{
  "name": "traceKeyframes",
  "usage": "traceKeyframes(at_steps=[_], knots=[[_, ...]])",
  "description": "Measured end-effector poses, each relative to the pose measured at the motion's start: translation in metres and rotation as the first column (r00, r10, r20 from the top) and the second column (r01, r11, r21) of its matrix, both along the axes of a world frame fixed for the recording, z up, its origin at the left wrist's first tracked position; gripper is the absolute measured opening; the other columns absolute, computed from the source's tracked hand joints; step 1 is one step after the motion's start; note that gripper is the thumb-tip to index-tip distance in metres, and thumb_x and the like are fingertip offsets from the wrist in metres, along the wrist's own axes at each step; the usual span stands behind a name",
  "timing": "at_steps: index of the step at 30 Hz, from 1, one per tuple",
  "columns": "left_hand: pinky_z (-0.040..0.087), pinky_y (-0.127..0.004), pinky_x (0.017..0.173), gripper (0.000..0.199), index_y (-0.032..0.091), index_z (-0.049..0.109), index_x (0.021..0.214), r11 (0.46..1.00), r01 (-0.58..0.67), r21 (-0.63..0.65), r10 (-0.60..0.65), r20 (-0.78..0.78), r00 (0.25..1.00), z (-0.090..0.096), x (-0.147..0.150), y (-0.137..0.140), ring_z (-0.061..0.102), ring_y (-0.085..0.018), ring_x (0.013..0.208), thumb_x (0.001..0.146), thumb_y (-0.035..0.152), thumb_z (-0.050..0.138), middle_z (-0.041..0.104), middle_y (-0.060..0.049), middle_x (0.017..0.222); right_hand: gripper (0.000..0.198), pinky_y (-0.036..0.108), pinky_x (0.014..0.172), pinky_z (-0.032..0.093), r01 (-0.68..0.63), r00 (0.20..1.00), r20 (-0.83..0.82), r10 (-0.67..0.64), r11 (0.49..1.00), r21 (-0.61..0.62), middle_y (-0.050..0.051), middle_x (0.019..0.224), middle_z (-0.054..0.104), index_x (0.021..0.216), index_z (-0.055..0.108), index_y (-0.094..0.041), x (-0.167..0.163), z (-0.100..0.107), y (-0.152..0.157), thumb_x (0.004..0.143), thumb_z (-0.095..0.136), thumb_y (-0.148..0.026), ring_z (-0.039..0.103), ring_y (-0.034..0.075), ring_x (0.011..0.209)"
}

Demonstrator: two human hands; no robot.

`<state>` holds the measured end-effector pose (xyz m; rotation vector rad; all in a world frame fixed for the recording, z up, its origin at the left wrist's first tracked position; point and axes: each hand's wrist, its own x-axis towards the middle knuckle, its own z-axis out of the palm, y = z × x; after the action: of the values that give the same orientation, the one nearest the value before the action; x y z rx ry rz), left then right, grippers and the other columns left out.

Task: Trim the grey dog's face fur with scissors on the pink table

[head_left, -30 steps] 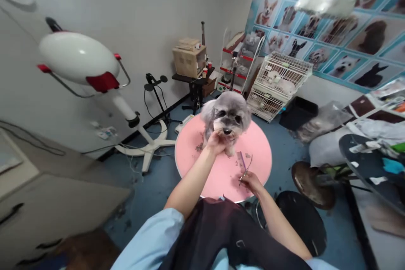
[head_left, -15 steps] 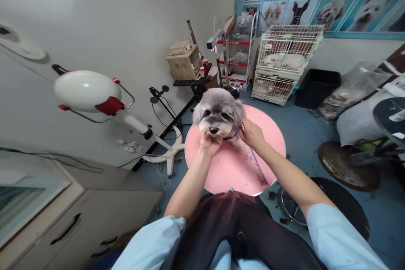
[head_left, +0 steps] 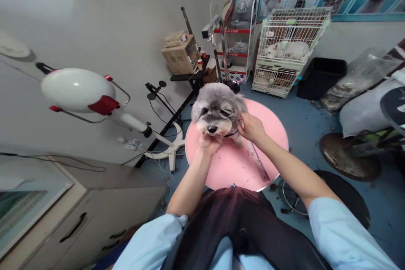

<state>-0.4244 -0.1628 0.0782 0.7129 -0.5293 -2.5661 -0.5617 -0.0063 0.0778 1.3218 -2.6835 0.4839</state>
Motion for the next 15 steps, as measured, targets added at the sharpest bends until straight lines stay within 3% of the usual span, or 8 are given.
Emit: traceKeyframes(at_steps=[6, 15], knots=[[0.058, -0.019, 0.068, 0.017, 0.025, 0.068, 0.086, 0.999, -0.047, 0.000, 0.047, -0.017, 0.999, 0.0068, 0.0010, 0.0066, 0.067, -0.012, 0.068, 0.079, 0.016, 0.081, 0.070, 0.004, 0.073, 0.031, 0.035, 0.079, 0.046, -0.009, 0.999, 0.041, 0.008, 1.000, 0.013, 0.021, 0.121, 0.074, 0.122, 0.063, -0.011, 0.0014, 0.0036, 0.0010, 0.098, 0.045, -0.020, 0.069, 0.031, 0.103], [0.055, -0.017, 0.066, 0.016, 0.024, 0.069, 0.086, 0.998, -0.059, 0.020, 0.058, 0.019, 0.998, 0.0079, 0.0024, 0.0058, 0.066, -0.011, 0.068, 0.080, 0.017, 0.083, 0.068, 0.004, 0.074, 0.030, 0.035, 0.082, 0.048, -0.056, 0.996, 0.069, 0.056, 0.998, 0.003, 0.021, 0.121, 0.074, 0.122, 0.061, -0.012, 0.0013, 0.0037, 0.0002, 0.094, 0.050, -0.018, 0.069, 0.031, 0.107]])
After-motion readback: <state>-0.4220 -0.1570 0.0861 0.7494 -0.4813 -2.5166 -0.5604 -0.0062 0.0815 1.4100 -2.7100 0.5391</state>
